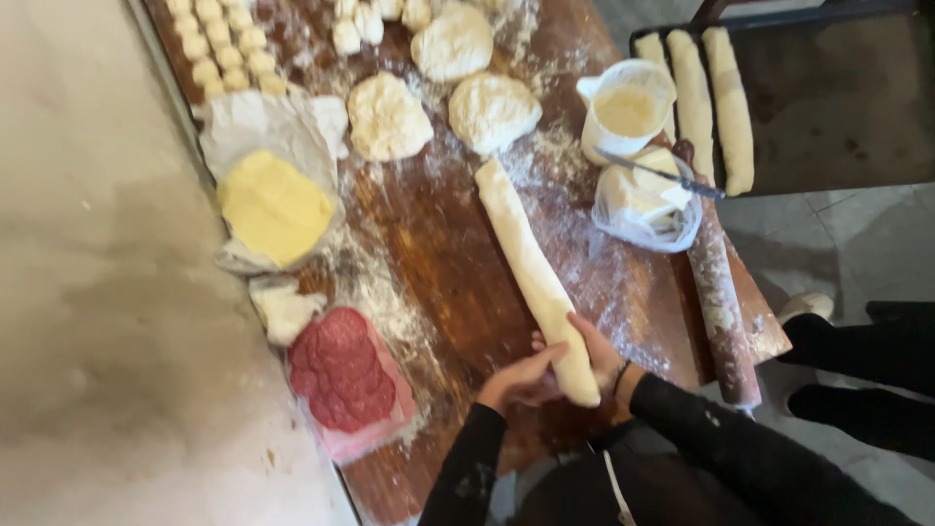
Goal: The recorder rolls out dough with a rolling pin, adds salami and cheese slices, and rolls it into a log before placing it on a tray.
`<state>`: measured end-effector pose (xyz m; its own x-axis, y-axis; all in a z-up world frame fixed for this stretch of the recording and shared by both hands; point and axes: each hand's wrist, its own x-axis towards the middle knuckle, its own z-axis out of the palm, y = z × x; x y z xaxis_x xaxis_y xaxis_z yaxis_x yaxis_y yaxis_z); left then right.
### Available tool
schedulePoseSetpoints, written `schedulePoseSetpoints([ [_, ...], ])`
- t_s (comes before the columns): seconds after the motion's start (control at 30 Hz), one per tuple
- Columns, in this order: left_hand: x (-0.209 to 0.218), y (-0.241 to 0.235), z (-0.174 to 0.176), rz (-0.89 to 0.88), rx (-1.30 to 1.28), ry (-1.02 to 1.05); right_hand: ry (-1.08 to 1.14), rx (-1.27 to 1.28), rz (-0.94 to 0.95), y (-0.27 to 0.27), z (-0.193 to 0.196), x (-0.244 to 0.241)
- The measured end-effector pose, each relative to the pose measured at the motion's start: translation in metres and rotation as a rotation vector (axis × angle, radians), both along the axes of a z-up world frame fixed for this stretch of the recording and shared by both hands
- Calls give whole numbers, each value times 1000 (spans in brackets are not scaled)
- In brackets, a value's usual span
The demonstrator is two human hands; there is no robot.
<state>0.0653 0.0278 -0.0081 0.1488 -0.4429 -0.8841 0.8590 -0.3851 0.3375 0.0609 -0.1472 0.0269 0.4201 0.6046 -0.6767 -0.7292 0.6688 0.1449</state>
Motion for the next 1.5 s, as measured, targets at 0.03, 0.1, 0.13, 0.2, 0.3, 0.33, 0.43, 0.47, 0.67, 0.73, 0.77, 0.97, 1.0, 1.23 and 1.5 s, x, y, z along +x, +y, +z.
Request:
schedulePoseSetpoints([
  [0.03, 35, 10, -3, -13, 1, -19, -19, 1, -13, -2, -8, -2],
  [0.1, 110, 28, -7, -220, 341, -639, -49, -85, -6, -6, -27, -1],
  [0.13, 134, 20, -11, -226, 341, -665, -73, -84, -17, -6, -23, -8],
  [0.2, 199, 3, -11, 349, 441, -955, -169, -80, -6, -7, -15, -3],
  [0.3, 275, -24, -43, 600, 586, -1015, -54, -264, 56, -10, -8, 2],
  [0.33, 288, -26, -27, 609, 573, -1045, -86, -268, 48, -14, -7, 14],
  [0.43, 295, -34, -2, 303, 764, -989, -7, -353, 207, -18, -3, 19],
  [0.47, 300, -39, -1, 345, 645, -1016, -18, -409, 234, -21, 0, 23],
  [0.67, 283, -35, -21, 435, 219, -1030, -151, -300, 295, -57, 24, 14],
  [0.73, 267, -24, -11, 419, 143, -1007, -177, -287, 294, -77, 37, 3],
  [0.77, 252, -17, 1, 505, -179, -795, -274, -222, 302, -93, 45, -4],
  [0.97, 167, -81, 36, 974, -394, -293, -372, -177, 356, -237, 144, -73],
  [1.0, 146, -102, 48, 1061, -287, -236, -389, -151, 384, -268, 159, -88],
  [1.23, -5, -320, 74, 1105, -213, -315, -311, -321, 434, -460, 173, -221],
  [1.5, 26, -537, -15, 991, -643, -176, -274, -533, 242, -586, 202, -267],
])
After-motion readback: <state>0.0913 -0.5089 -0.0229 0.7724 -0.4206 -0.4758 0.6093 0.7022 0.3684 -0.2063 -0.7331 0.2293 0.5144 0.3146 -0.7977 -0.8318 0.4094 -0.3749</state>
